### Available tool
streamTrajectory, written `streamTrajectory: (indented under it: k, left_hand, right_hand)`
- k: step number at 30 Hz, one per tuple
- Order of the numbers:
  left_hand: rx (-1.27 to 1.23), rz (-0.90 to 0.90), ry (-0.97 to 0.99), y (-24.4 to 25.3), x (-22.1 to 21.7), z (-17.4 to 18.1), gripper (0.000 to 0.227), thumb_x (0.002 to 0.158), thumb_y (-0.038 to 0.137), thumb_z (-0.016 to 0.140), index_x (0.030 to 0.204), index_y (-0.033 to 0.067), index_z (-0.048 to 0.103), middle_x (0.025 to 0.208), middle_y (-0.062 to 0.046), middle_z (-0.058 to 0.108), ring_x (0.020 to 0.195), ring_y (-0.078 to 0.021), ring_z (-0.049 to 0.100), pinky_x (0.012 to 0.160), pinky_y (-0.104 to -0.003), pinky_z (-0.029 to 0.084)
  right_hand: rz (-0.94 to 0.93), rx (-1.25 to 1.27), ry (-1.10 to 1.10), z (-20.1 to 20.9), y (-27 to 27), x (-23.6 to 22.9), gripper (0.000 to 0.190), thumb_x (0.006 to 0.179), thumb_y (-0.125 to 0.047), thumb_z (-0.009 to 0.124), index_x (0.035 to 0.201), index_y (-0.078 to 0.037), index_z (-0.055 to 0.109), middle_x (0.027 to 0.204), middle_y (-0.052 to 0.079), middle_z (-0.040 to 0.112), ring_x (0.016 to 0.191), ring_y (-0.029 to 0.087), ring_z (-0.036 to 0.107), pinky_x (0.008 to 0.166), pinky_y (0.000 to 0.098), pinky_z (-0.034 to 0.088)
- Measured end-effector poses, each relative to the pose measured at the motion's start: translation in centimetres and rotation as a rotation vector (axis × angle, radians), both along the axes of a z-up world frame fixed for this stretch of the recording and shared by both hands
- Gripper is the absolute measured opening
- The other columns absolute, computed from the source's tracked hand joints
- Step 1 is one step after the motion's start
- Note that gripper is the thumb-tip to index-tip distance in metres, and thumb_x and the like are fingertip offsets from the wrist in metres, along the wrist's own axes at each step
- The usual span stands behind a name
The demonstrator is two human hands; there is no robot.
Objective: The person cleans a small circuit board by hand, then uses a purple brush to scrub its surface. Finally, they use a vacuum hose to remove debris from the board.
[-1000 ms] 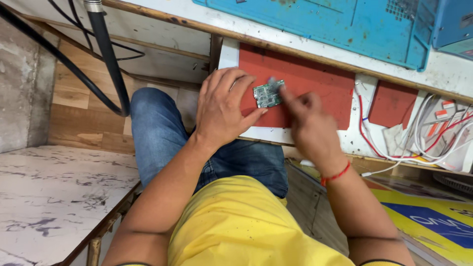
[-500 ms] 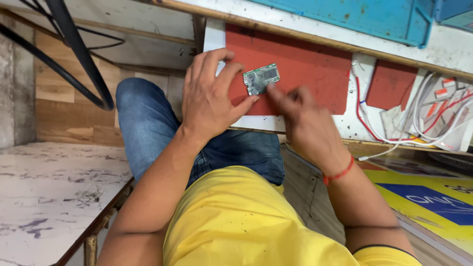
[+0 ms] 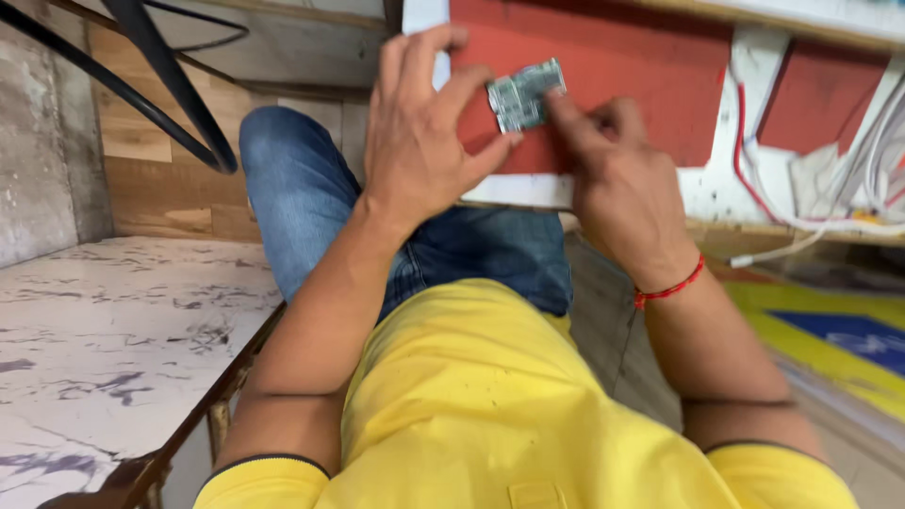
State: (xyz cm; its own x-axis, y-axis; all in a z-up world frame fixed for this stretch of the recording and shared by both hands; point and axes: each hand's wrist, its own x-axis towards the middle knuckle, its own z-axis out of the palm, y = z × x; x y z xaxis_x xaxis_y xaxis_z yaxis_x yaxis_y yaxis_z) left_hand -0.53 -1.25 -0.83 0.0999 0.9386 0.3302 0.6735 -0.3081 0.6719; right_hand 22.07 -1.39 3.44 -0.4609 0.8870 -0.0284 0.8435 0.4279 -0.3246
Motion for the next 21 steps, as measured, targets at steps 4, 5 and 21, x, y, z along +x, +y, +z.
streamTrajectory:
  k: [4,5,21]
  left_hand:
    - [0.017,-0.025,0.029,1.8,0.0,1.3,0.05,0.076,0.031,0.093,0.115,0.008,0.072,0.134,-0.013,0.053,0.126,-0.0374,0.047,0.104,-0.049,0.046]
    - [0.005,-0.015,0.017,1.8,0.1,1.4,0.049,0.075,0.031,0.092,0.113,0.0083,0.072,0.133,-0.012,0.054,0.126,-0.037,0.048,0.103,-0.049,0.046]
    - [0.003,-0.01,0.026,0.8,0.1,-0.6,0.043,0.079,0.033,0.092,0.107,0.0082,0.071,0.133,-0.01,0.055,0.127,-0.0352,0.048,0.103,-0.049,0.048]
  right_hand:
    - [0.001,-0.05,-0.008,-0.2,1.4,-0.1,0.054,0.094,-0.002,0.058,0.145,-0.02,0.062,0.107,0.016,0.064,0.075,0.039,0.066,0.06,0.0492,0.053]
    - [-0.06,-0.044,-0.035,-0.1,1.7,-0.1,0.055,0.094,-0.001,0.058,0.146,-0.02,0.062,0.107,0.017,0.064,0.073,0.04,0.066,0.058,0.0498,0.053]
    - [0.022,0.018,-0.011,-1.2,1.4,0.5,0.065,0.085,0.003,0.059,0.147,-0.017,0.064,0.105,0.018,0.062,0.067,0.036,0.064,0.058,0.0464,0.055]
